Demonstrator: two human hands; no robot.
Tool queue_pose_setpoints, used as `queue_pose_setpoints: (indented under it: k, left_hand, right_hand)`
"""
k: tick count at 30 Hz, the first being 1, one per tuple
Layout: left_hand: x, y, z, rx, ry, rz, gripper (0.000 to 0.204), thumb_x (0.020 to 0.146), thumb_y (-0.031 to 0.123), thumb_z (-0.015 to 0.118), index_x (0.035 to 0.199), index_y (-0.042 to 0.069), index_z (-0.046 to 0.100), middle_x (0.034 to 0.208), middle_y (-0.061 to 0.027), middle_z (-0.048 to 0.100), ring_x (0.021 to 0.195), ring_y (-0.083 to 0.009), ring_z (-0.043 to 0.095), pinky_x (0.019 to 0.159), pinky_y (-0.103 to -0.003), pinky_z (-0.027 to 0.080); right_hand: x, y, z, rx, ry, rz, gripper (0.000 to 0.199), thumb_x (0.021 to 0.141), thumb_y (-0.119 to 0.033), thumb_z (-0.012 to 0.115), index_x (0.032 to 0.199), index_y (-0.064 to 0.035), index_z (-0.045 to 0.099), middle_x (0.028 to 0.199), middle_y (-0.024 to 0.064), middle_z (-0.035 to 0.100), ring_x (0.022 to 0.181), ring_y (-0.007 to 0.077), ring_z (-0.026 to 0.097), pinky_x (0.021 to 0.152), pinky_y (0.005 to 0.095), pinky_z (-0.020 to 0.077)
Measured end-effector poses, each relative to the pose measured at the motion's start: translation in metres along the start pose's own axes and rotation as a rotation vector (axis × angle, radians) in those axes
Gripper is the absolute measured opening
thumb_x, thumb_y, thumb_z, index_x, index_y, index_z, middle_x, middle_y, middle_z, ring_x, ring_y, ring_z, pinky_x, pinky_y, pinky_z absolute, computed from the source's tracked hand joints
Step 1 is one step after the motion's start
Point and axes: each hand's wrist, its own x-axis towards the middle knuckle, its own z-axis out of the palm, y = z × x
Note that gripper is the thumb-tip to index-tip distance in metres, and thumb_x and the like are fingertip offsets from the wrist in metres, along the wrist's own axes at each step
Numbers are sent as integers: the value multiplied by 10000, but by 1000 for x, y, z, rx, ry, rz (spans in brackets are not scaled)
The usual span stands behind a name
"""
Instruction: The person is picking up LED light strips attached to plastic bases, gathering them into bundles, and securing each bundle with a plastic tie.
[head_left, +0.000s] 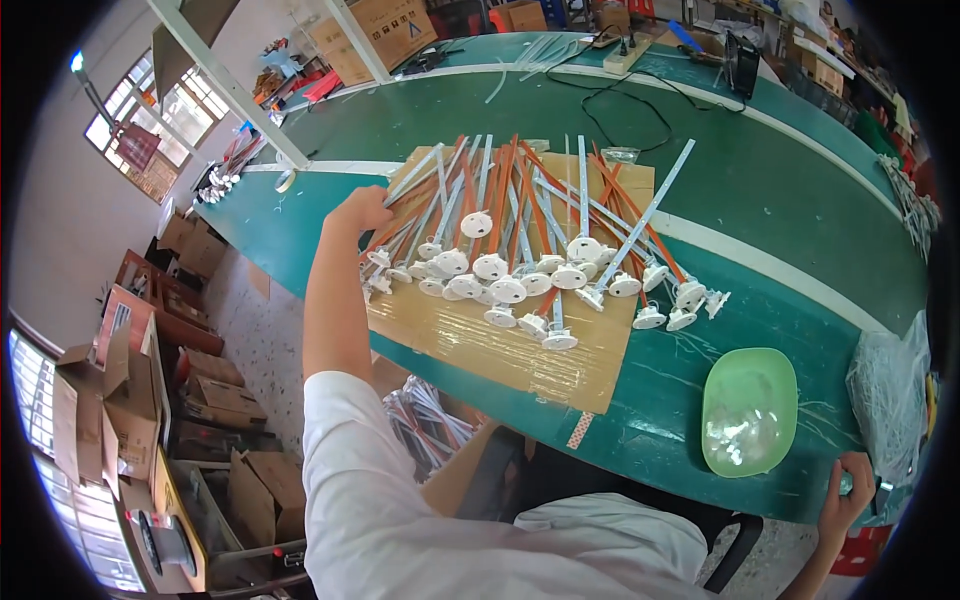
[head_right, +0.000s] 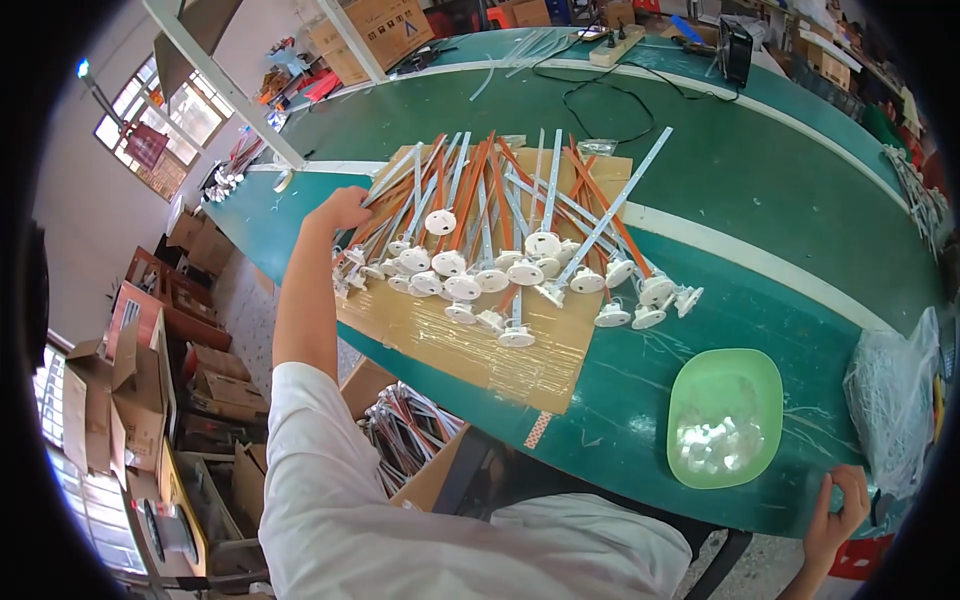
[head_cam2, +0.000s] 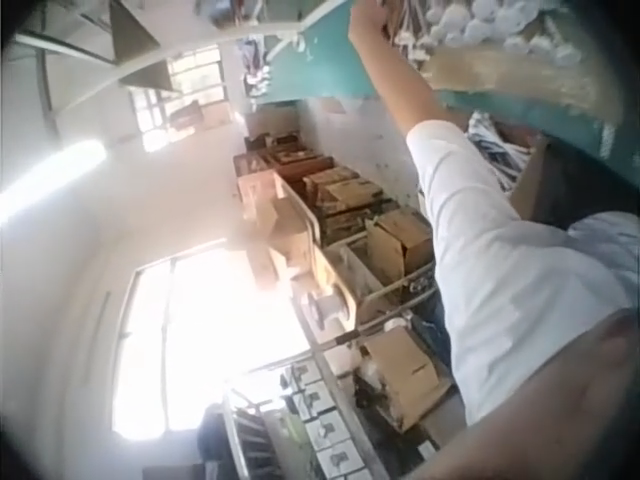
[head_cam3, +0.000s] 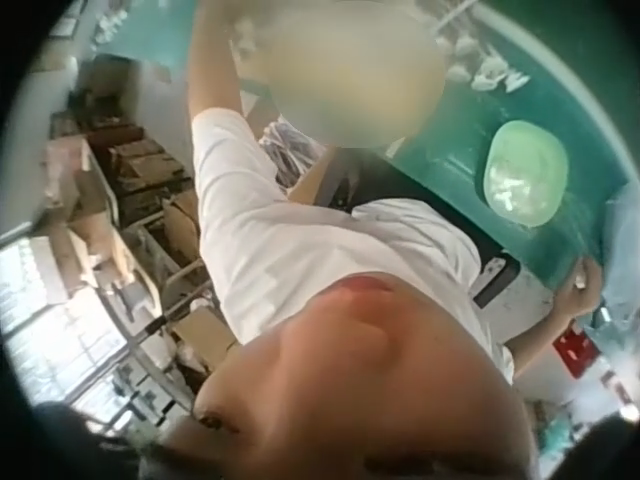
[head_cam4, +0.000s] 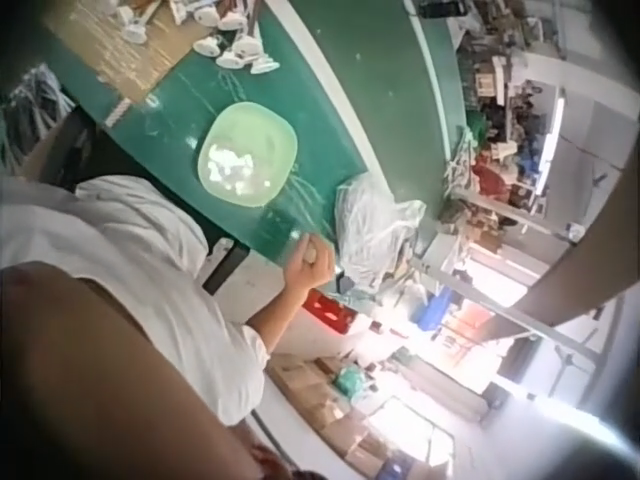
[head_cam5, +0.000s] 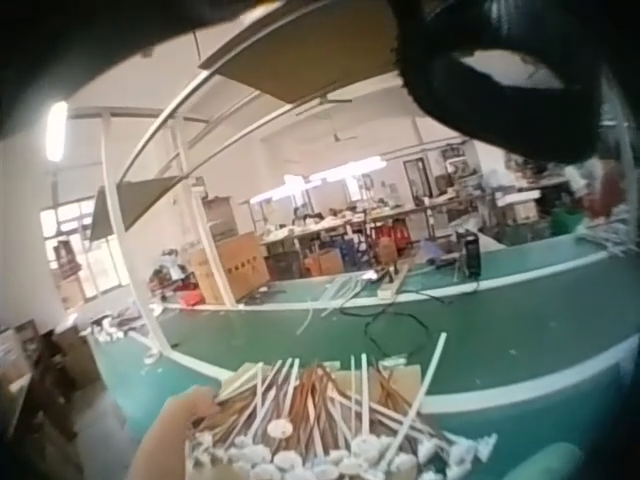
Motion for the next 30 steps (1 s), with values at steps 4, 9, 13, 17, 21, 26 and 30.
queue_pose_setpoints:
  k: [4, 9, 13, 17, 21, 26, 30]
  left_hand:
    - [9, -18, 1, 125, -84, -92, 315, 820, 163, 593, 1069, -10, 677, 1133, -220, 656, 1066, -363, 629, 917, -440, 507]
    - [-25, 6, -48, 373, -113, -255, 307, 873, 131, 523, 1118, -1, 651, 1164, -200, 651, 1088, -355, 628, 913, -465, 510]
    - [-48, 12, -77, 416, 133, -338, 320, 896, 154, 521, 1178, 17, 579, 1185, -184, 642, 1092, -363, 627, 911, -480, 509]
    - [-51, -45, -83, 152, 427, -308, 270, 902, 152, 515, 1130, 25, 582, 1151, -195, 653, 1045, -373, 645, 855, -502, 521]
    - [-52, -28, -119, -949, 439, -53, 191, 971, 196, 535, 1057, 25, 545, 738, -91, 607, 592, -198, 620, 519, -348, 518]
    - [-92, 98, -184, -1220, 448, 241, 196, 1000, 244, 511, 1025, 51, 529, 792, -54, 602, 682, -153, 620, 618, -302, 528]
    - [-122, 226, -217, -1271, 107, 751, 184, 1015, 234, 483, 984, 53, 504, 769, -31, 554, 660, -128, 557, 660, -312, 525]
  right_hand:
    - [8, 19, -7, -39, 16, 10, 51, 841, 55, 595, 827, 44, 547, 811, 154, 576, 757, 275, 565, 715, 328, 439]
    - [34, 11, -5, -31, -1, -78, 73, 795, 75, 607, 813, 39, 545, 791, 150, 557, 728, 285, 547, 681, 343, 425]
    - [54, -8, -3, -30, -37, -249, 131, 727, 83, 647, 808, 25, 562, 783, 138, 554, 718, 300, 533, 658, 363, 416]
    - [71, -18, -8, -26, -44, -368, 147, 713, 79, 659, 812, 22, 566, 786, 136, 556, 716, 299, 529, 652, 374, 414]
    - [84, -30, -21, -9, 29, -499, 151, 717, 90, 653, 821, 16, 571, 797, 137, 560, 742, 296, 546, 657, 375, 417]
    - [157, -88, -18, 232, 209, -555, 122, 747, 26, 676, 837, 3, 598, 793, 114, 600, 722, 250, 572, 645, 334, 424]
    - [227, -142, 14, 439, 426, -448, 338, 829, -234, 722, 1108, -58, 646, 1014, 60, 663, 882, 153, 591, 724, 268, 446]
